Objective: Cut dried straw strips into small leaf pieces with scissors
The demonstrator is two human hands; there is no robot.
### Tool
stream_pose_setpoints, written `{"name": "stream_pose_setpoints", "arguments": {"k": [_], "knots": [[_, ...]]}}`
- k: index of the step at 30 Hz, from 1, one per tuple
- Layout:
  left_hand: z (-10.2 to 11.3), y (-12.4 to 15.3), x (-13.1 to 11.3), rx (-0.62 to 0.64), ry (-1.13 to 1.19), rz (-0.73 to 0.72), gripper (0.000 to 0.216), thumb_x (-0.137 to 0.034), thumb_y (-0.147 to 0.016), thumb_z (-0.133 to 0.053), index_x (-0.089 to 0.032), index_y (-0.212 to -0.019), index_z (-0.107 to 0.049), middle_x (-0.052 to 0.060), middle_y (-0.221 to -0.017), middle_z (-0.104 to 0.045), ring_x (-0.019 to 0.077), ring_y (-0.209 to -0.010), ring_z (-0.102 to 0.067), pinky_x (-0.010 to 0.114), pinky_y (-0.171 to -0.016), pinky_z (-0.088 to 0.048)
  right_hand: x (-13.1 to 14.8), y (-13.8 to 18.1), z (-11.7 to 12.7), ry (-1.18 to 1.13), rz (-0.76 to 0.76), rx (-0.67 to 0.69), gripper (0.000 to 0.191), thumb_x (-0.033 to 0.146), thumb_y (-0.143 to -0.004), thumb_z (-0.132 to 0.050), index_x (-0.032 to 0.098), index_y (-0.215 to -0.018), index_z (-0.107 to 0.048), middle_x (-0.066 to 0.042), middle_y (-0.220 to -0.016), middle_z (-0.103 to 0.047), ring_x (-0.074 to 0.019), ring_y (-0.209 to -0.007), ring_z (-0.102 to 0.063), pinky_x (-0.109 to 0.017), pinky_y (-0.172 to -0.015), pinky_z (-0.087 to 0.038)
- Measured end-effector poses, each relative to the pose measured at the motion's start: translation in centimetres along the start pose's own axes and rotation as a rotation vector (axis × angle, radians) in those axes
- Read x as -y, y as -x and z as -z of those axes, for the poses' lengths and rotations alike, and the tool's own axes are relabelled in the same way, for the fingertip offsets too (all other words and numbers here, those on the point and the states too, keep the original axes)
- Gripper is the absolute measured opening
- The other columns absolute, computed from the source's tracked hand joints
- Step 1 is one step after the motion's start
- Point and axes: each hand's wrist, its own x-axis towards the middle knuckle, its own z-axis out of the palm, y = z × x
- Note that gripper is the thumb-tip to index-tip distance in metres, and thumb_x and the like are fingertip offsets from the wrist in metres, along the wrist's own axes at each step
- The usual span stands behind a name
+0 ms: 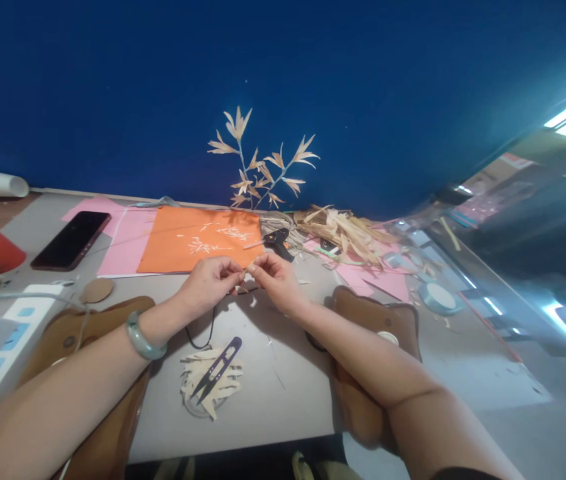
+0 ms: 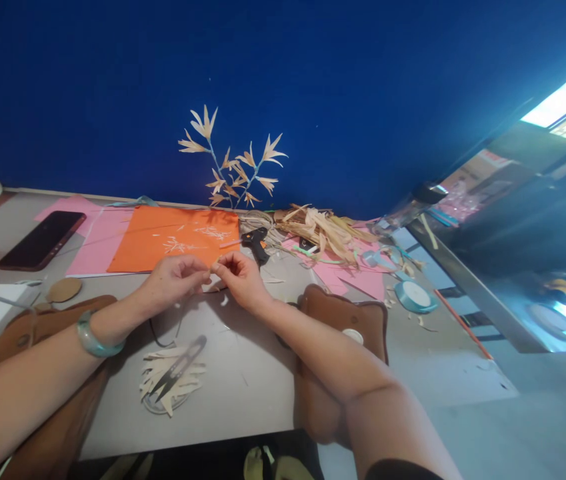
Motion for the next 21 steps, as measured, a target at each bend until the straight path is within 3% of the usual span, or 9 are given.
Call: {"name": "stream_pose_setpoints", "arguments": {"k": [7,11,15,21], "knots": [[0.1,-0.2,-0.1,0.120,0.166,0.082,0.011,-0.023,-0.080,-0.060,-0.011,-0.078,-0.060,0.001,-0.064,-0.065,0.0064,-0.046,-0.054,0.016,-0.041,-0.038,0.3,0.1,0.1,-0.040,-0.017,0.048,0.028,0.040,-0.075,-0.072,0.018,-0.075,-0.055,0.005,-0.063,-0.053,-0.0069,-0.051,-0.045,-0.022,-0.051,-0.038],[0.6,-0.4,0.1,0.216,0.282,0.010,0.020,-0.031,-0.079,-0.062,-0.011,-0.078,-0.062,0.004,-0.072,-0.067,0.0065,-0.052,-0.056,0.016,-0.043,-0.038,0.1,-0.2,0.4,-0.194,-0.143,0.170,0.028,0.040,-0.074,-0.073,0.018,-0.081,-0.058,0.003,-0.062,-0.058,-0.0075,-0.050,-0.048,-0.022,-0.050,-0.036],[1.0,-0.4,0.1,0.271,0.313,0.006,0.026,-0.036,-0.077,-0.064,-0.010,-0.075,-0.063,0.003,-0.067,-0.065,0.0054,-0.048,-0.053,0.016,-0.042,-0.037,-0.2,-0.5,0.5,-0.262,-0.171,0.181,0.028,0.037,-0.070,-0.077,0.017,-0.081,-0.061,0.002,-0.064,-0.060,-0.0077,-0.051,-0.049,-0.023,-0.051,-0.037],[0.8,-0.5,0.4,0.221,0.268,0.097,0.026,-0.033,-0.071,-0.071,-0.011,-0.082,-0.063,0.006,-0.075,-0.070,0.0089,-0.053,-0.059,0.017,-0.042,-0.039,0.1,-0.3,0.3,-0.236,-0.181,0.122,0.029,0.035,-0.066,-0.080,0.016,-0.070,-0.058,0.005,-0.056,-0.056,-0.0058,-0.046,-0.046,-0.020,-0.047,-0.033]]}}
